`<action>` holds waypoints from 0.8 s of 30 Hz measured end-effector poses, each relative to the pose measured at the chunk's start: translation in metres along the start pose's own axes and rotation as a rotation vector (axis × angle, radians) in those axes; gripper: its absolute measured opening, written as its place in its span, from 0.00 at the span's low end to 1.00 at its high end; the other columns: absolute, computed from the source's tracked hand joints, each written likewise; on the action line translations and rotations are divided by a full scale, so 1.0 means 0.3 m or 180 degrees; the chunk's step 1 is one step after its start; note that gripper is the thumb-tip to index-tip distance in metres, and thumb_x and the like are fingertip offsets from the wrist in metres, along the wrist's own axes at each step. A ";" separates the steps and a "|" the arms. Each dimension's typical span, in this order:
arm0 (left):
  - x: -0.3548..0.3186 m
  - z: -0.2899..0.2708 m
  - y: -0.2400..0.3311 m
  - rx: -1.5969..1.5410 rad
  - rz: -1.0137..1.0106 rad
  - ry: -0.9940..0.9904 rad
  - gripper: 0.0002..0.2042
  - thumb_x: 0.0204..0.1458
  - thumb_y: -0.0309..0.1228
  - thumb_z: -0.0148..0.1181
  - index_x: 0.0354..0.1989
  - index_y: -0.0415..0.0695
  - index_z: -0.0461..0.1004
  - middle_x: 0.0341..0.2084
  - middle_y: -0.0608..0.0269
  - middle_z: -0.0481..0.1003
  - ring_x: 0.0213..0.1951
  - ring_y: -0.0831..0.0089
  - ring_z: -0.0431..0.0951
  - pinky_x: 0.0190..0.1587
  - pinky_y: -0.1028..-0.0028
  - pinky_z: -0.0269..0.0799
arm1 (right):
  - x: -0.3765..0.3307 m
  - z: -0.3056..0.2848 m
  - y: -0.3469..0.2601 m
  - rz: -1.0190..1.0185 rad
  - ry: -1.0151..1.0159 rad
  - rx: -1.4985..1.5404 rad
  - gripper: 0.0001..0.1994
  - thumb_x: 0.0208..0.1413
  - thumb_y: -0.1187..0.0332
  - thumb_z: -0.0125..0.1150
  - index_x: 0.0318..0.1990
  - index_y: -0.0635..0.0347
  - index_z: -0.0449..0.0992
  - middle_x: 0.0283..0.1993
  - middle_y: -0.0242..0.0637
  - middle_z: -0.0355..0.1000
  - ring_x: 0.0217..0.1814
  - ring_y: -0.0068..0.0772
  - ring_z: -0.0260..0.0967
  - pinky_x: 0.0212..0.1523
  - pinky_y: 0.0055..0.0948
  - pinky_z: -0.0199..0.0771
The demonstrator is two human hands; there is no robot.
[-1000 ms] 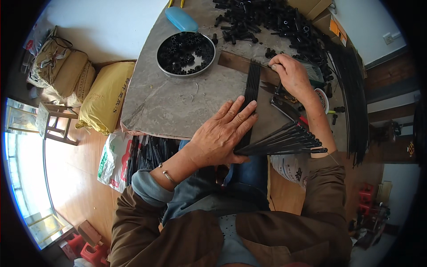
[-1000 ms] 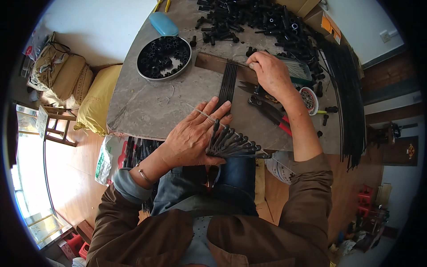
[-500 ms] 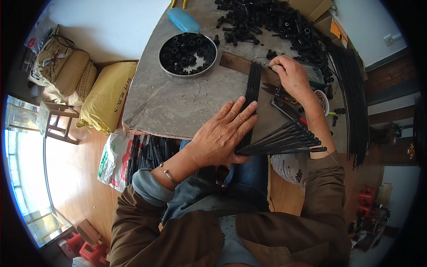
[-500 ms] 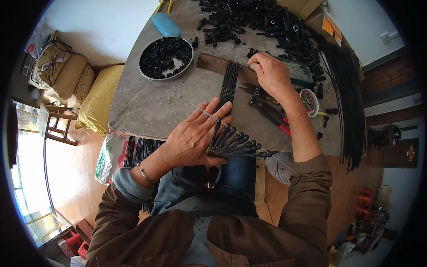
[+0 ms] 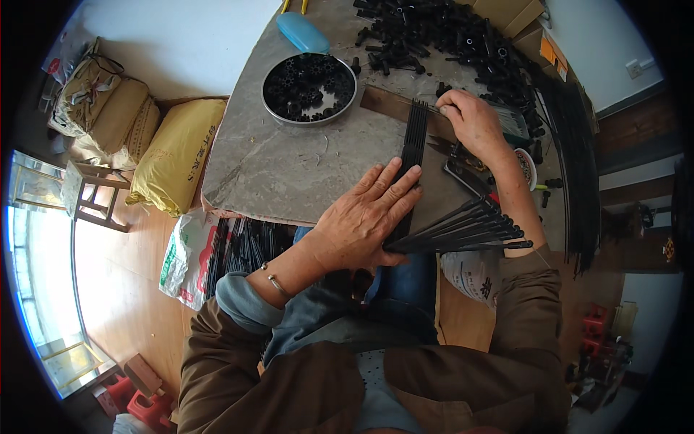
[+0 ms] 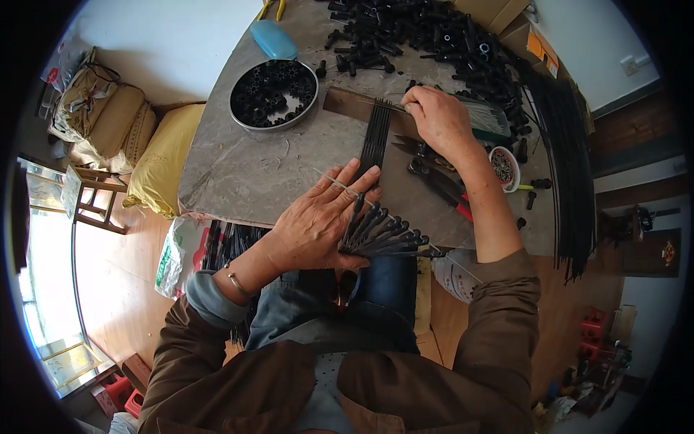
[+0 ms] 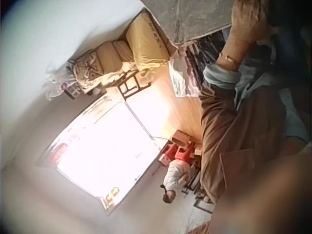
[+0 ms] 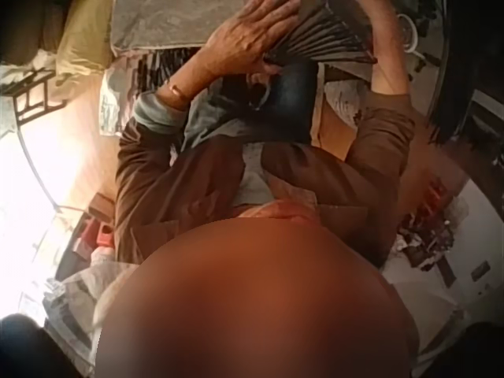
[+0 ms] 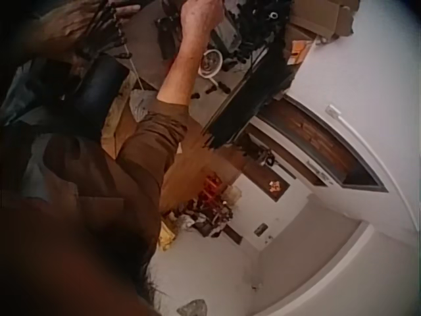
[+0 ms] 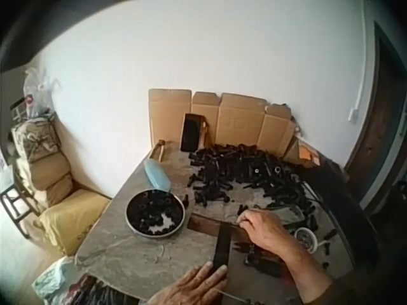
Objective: Assembling small plastic components onto thin metal rods for umbrella frames.
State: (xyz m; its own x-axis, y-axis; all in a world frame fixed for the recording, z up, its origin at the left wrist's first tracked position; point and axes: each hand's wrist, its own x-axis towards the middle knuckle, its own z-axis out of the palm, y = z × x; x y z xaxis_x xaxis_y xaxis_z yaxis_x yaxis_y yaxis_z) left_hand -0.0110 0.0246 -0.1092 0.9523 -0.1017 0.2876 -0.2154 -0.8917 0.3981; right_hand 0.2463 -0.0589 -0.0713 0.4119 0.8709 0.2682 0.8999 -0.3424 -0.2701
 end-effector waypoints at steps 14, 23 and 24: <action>-0.002 0.002 -0.001 -0.0049 -0.0008 0.0058 0.48 0.34 0.55 0.70 0.63 0.39 0.59 0.68 0.48 0.50 0.70 0.50 0.46 0.70 0.56 0.46 | 0.049 -0.007 -0.007 -0.0160 -0.0241 -0.0011 0.05 0.55 0.69 0.55 0.36 0.59 0.75 0.36 0.42 0.75 0.41 0.47 0.72 0.42 0.41 0.70; -0.002 0.008 -0.002 -0.0072 -0.0012 0.0079 0.48 0.35 0.54 0.70 0.63 0.39 0.58 0.68 0.49 0.50 0.70 0.51 0.46 0.70 0.57 0.44 | 0.055 0.020 0.025 -0.0164 -0.0221 0.0629 0.06 0.54 0.70 0.56 0.36 0.62 0.76 0.34 0.43 0.75 0.38 0.44 0.73 0.41 0.37 0.71; -0.004 0.008 -0.004 -0.0064 -0.0014 0.0077 0.48 0.35 0.54 0.70 0.63 0.39 0.58 0.68 0.49 0.50 0.70 0.51 0.46 0.70 0.57 0.44 | 0.052 0.022 0.022 -0.0324 -0.0080 0.0476 0.06 0.54 0.71 0.57 0.37 0.62 0.75 0.33 0.42 0.75 0.37 0.42 0.74 0.40 0.36 0.72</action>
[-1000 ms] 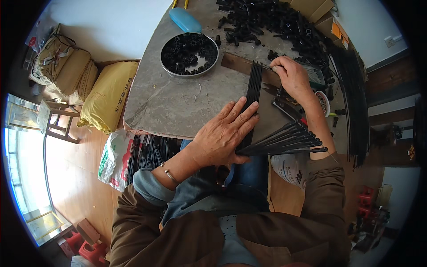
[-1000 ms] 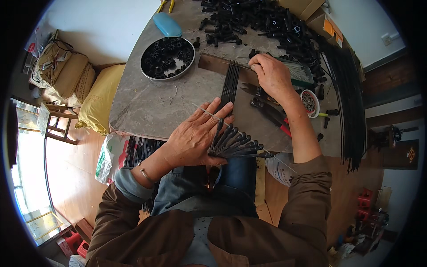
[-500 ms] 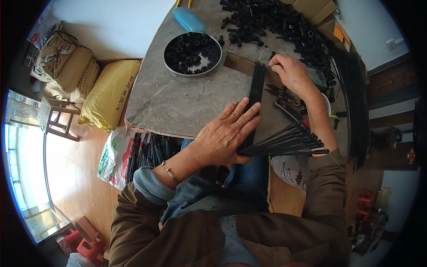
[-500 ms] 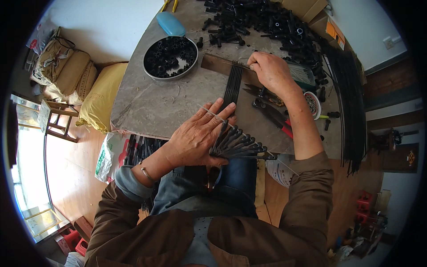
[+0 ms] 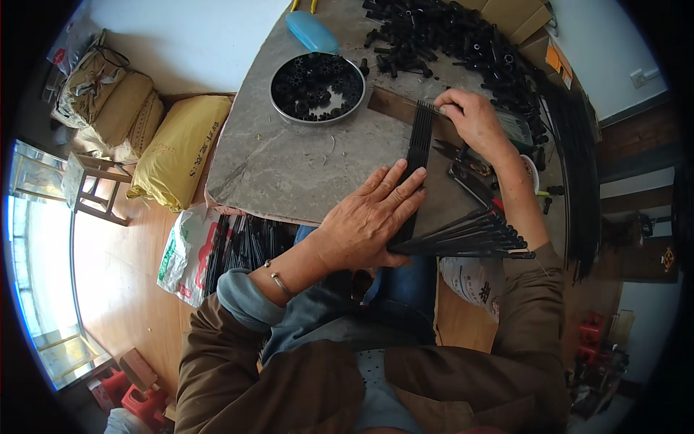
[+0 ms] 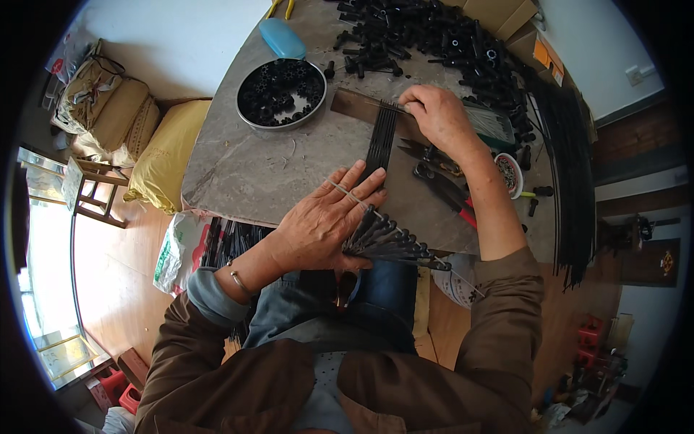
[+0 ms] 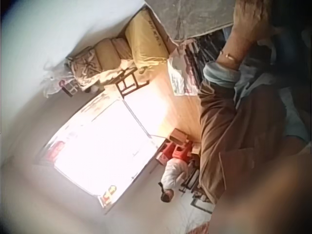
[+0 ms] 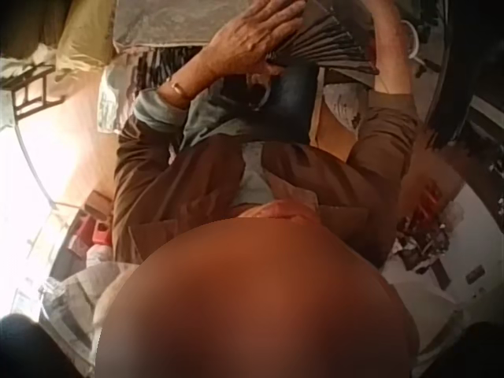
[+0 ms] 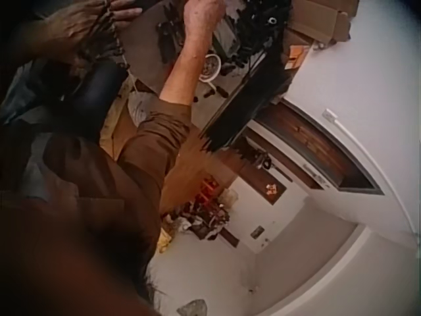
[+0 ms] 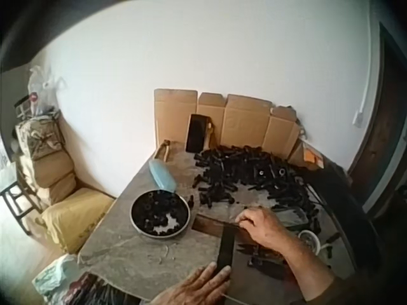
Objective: Assembling small plastic components onto thin metal rods for umbrella frames.
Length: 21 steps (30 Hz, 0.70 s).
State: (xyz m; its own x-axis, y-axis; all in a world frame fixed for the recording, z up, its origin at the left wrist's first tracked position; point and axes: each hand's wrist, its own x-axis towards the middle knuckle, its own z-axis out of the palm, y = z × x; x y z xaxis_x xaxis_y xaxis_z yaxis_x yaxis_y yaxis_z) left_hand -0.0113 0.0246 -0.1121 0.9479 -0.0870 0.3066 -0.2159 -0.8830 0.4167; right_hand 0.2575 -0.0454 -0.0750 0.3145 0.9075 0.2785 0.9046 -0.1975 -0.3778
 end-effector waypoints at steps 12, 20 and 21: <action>0.001 -0.001 0.000 -0.0005 -0.0007 0.0017 0.48 0.35 0.55 0.70 0.63 0.40 0.58 0.68 0.49 0.49 0.70 0.50 0.46 0.70 0.56 0.44 | -0.013 0.002 -0.021 0.0168 0.0479 0.0247 0.09 0.54 0.73 0.57 0.42 0.61 0.75 0.34 0.39 0.75 0.38 0.40 0.73 0.40 0.34 0.72; 0.002 -0.005 0.002 0.0046 0.0026 0.0003 0.48 0.36 0.55 0.69 0.64 0.40 0.57 0.69 0.49 0.49 0.70 0.50 0.45 0.70 0.56 0.44 | -0.033 -0.021 -0.005 -0.0084 0.0125 -0.0741 0.06 0.52 0.69 0.58 0.35 0.60 0.77 0.36 0.40 0.75 0.42 0.46 0.71 0.44 0.40 0.69; 0.001 -0.005 0.002 0.0048 0.0023 -0.0007 0.48 0.36 0.55 0.69 0.64 0.40 0.57 0.69 0.49 0.49 0.70 0.50 0.45 0.70 0.56 0.44 | -0.025 -0.010 -0.007 -0.0144 0.0158 -0.0597 0.06 0.52 0.70 0.58 0.35 0.59 0.77 0.36 0.40 0.75 0.43 0.46 0.71 0.44 0.39 0.69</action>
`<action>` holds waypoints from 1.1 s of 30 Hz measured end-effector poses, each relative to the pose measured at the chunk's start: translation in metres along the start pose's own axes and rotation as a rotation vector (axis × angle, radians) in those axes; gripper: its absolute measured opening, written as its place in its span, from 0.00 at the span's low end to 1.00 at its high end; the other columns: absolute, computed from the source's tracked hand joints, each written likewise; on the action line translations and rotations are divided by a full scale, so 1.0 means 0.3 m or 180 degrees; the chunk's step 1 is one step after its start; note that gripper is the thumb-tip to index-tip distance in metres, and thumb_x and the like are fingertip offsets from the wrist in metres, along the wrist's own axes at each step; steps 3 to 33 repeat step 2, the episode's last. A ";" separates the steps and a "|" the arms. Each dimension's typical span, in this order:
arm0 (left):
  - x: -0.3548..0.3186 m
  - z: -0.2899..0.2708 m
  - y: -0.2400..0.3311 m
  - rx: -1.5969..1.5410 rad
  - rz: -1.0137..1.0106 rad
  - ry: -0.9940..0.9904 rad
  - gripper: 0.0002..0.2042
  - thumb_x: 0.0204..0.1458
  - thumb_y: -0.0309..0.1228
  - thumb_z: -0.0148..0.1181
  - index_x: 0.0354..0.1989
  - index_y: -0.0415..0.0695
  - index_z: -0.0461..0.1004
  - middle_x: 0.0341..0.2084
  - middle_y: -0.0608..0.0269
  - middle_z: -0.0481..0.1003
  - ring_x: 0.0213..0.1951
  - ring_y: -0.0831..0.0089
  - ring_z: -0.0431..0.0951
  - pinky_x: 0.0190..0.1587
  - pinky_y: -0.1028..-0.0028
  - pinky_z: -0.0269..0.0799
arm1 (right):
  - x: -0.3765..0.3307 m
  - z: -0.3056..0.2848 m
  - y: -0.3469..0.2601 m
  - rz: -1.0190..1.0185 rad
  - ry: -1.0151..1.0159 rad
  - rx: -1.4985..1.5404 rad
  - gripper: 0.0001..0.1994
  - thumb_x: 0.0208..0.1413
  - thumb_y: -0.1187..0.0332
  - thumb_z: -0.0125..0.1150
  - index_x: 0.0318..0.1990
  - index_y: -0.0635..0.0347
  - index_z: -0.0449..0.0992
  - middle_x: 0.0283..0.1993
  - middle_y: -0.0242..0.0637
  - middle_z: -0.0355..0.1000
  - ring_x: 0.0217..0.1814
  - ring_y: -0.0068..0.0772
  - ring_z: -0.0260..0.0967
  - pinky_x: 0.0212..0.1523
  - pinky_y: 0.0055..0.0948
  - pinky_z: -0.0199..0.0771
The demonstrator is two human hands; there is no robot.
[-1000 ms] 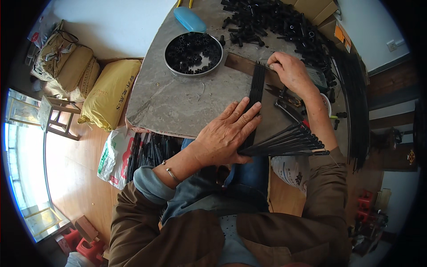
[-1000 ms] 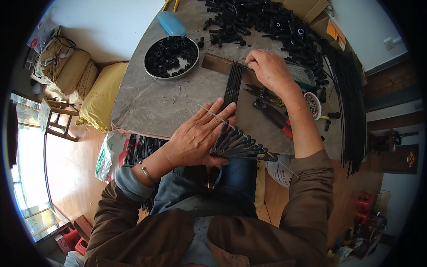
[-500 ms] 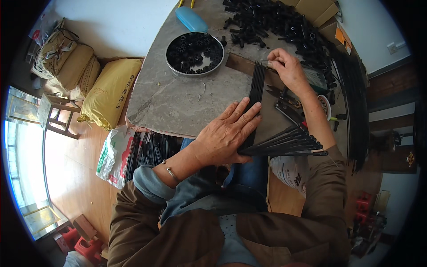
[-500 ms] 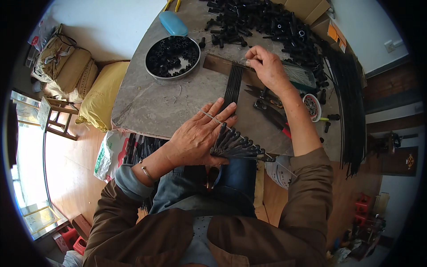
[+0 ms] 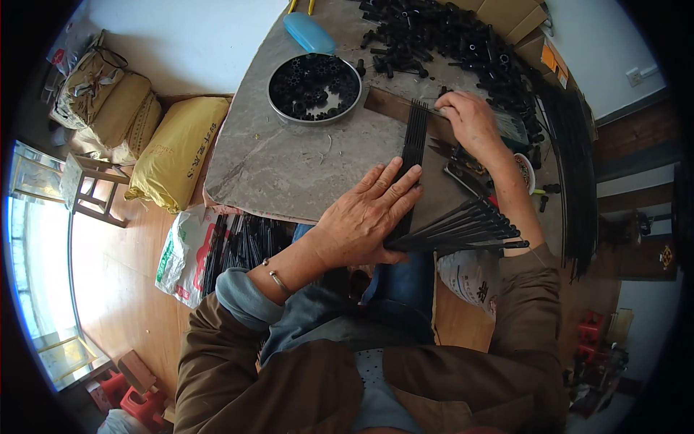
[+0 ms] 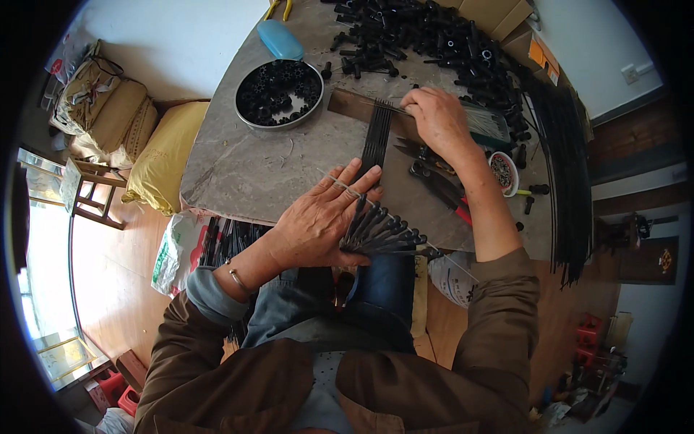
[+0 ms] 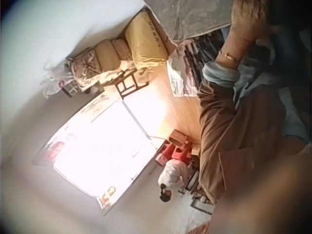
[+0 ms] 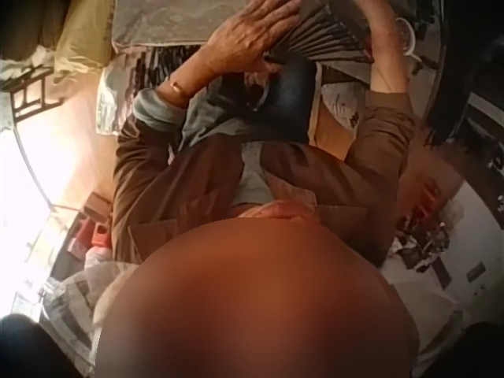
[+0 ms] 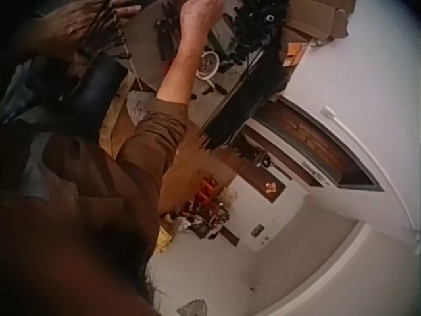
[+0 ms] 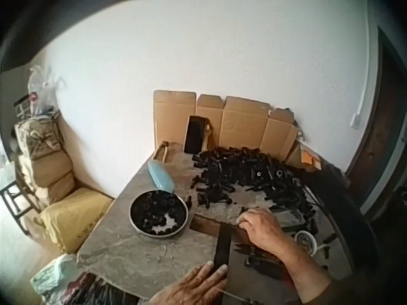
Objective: Assembling small plastic components onto thin metal rods for umbrella frames.
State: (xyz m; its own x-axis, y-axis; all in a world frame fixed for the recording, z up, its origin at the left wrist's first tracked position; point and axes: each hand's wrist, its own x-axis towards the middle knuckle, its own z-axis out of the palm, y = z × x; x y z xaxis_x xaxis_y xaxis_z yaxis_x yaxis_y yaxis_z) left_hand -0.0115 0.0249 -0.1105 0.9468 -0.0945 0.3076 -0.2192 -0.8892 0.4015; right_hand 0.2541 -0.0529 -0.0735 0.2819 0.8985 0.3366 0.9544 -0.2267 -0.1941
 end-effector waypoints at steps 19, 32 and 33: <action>-0.001 0.003 0.000 -0.0038 -0.0013 -0.0014 0.50 0.36 0.56 0.69 0.65 0.40 0.55 0.69 0.50 0.48 0.70 0.49 0.45 0.70 0.56 0.43 | 0.014 0.012 -0.010 0.0132 -0.0090 0.0187 0.06 0.52 0.69 0.58 0.35 0.59 0.77 0.37 0.40 0.75 0.44 0.45 0.71 0.45 0.41 0.69; -0.001 0.003 0.000 -0.0038 -0.0013 -0.0014 0.50 0.36 0.56 0.69 0.65 0.40 0.55 0.69 0.50 0.48 0.70 0.49 0.45 0.70 0.56 0.43 | 0.014 0.012 -0.010 0.0132 -0.0090 0.0187 0.06 0.52 0.69 0.58 0.35 0.59 0.77 0.37 0.40 0.75 0.44 0.45 0.71 0.45 0.41 0.69; -0.001 0.003 0.000 -0.0038 -0.0013 -0.0014 0.50 0.36 0.56 0.69 0.65 0.40 0.55 0.69 0.50 0.48 0.70 0.49 0.45 0.70 0.56 0.43 | 0.014 0.012 -0.010 0.0132 -0.0090 0.0187 0.06 0.52 0.69 0.58 0.35 0.59 0.77 0.37 0.40 0.75 0.44 0.45 0.71 0.45 0.41 0.69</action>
